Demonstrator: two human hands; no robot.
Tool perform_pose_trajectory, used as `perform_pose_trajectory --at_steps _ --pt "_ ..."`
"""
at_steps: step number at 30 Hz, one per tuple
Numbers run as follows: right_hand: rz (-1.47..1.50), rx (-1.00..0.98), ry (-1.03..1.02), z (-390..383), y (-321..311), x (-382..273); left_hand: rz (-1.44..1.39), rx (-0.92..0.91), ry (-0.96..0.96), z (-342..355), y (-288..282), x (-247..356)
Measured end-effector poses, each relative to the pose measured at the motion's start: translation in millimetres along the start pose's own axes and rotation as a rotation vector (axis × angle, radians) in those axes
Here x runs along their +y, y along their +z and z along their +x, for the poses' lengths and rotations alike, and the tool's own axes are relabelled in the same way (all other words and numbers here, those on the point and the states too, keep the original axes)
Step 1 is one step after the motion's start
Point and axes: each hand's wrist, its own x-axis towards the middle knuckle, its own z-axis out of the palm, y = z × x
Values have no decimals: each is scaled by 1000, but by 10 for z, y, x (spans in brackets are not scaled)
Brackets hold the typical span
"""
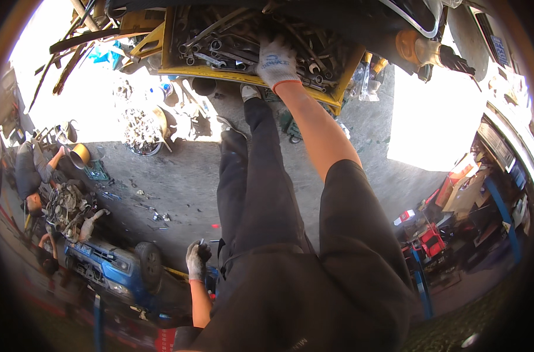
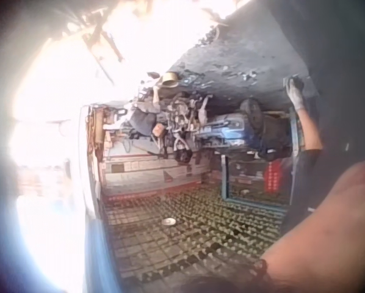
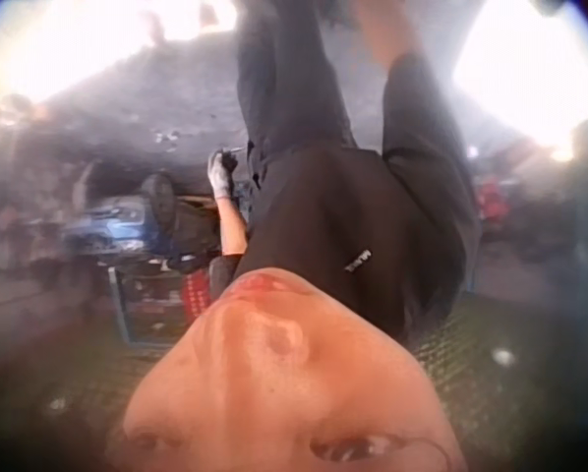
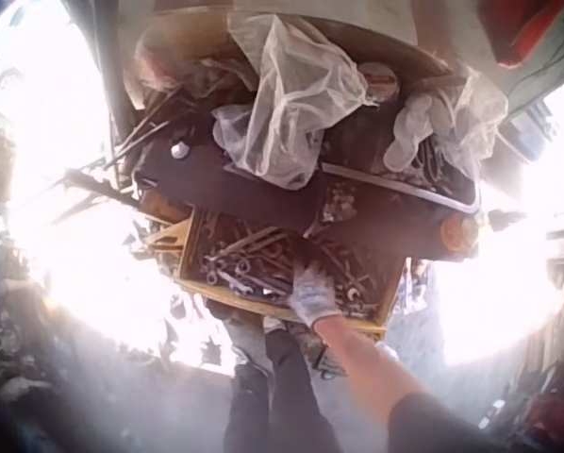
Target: The person retrieves tools from a workbench and moves to a blue car with its hood open. They use a screwdriver and wrench to work on the engine, removing and adjusting components while another person assists nearby.
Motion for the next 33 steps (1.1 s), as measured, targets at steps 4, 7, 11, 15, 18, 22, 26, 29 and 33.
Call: perform_pose_trajectory --at_steps 4,7,11,15,18,22,26,29,33 --pt "49 156 -127 -17 25 159 80 35 -16 54 -23 -141" --pt "26 145 -181 -25 -65 235 22 4 3 83 -135 -208" --pt "16 163 -154 26 -275 353 -94 -19 5 88 -351 -314" --pt "88 167 -92 76 -402 510 -108 30 -5 17 -448 -486" --pt "83 201 -29 92 -393 571 -153 -7 -28 -32 -410 -617" --pt "85 234 2 67 -346 521 -126 49 -64 -73 -380 -715" --pt "109 276 -24 34 -319 491 -87 126 -74 -59 -392 -703" --pt "61 270 31 91 -266 583 -80 104 -61 -22 -338 -682" --pt "-132 81 85 113 -114 901 -1 183 -123 -44 -294 -737"
